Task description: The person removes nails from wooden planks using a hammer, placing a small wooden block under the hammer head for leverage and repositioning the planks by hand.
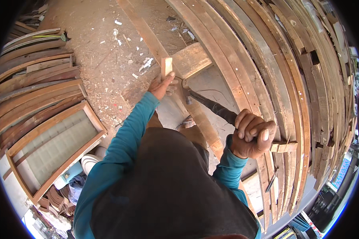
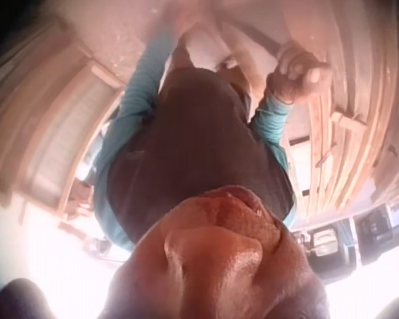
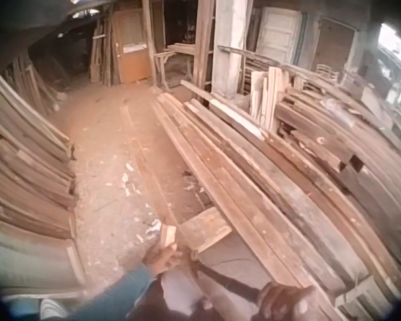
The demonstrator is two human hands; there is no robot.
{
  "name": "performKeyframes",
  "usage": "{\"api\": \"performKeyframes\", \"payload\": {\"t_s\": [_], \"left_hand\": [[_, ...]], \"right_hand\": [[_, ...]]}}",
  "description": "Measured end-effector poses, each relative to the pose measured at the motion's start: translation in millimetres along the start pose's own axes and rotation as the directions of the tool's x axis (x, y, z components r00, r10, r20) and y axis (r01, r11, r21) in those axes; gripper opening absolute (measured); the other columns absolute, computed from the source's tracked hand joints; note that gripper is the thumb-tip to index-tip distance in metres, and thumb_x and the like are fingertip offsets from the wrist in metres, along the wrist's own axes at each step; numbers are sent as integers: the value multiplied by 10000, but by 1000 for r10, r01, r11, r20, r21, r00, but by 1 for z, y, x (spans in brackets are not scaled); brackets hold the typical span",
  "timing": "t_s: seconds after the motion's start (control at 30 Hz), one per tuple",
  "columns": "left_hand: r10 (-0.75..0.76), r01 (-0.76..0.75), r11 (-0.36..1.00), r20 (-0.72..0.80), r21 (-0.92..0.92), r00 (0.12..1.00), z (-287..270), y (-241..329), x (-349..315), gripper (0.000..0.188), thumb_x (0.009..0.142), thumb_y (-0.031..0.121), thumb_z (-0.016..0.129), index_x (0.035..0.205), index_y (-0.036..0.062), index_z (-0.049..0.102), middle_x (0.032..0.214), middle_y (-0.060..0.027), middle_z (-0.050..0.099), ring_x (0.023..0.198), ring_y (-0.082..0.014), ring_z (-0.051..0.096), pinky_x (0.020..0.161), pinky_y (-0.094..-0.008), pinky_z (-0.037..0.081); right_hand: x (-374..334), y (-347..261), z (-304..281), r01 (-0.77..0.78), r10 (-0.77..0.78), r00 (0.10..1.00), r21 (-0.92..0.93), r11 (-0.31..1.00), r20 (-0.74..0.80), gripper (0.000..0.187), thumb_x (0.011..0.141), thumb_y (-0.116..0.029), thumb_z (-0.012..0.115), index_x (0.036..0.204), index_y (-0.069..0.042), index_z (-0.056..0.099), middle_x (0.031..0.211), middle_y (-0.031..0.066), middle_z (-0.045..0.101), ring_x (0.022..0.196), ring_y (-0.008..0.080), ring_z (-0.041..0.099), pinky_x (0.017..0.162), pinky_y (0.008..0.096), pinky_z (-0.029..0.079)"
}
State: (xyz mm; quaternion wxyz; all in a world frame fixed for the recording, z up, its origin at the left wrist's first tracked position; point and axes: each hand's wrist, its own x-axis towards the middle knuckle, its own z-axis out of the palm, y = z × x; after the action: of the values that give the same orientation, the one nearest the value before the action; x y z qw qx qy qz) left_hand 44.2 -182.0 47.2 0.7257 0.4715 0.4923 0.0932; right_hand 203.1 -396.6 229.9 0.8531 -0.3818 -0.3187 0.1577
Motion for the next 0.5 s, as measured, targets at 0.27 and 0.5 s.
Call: {"api": "performKeyframes", "payload": {"t_s": [0.27, 0.5], "left_hand": [[108, -165, 942, 203, 292, 973, 95, 5, -26, 703, 868, 467, 769, 1340, -14, 568, 1222, -156, 661, 1151, -253, 647, 929, -378, 507], [404, -595, 543, 437, 592, 803, 98, 2, -13, 761, 834, 491, 770, 1303, -72, 564, 1286, -272, 611, 1185, -389, 608, 1008, -446, 491]], "right_hand": [[-20, -55, -15, -191, 205, 975, -151, 970, 84, 301, 965, -134, 601, 716, -29, 468, 561, 63, 487, 493, 131, 420, 464, 325, 336], [-2, -41, 11, -328, 406, 914, -564, 758, 14, 315, 958, -183, 682, 720, -42, 531, 625, 24, 546, 547, 81, 457, 530, 256, 354]]}}
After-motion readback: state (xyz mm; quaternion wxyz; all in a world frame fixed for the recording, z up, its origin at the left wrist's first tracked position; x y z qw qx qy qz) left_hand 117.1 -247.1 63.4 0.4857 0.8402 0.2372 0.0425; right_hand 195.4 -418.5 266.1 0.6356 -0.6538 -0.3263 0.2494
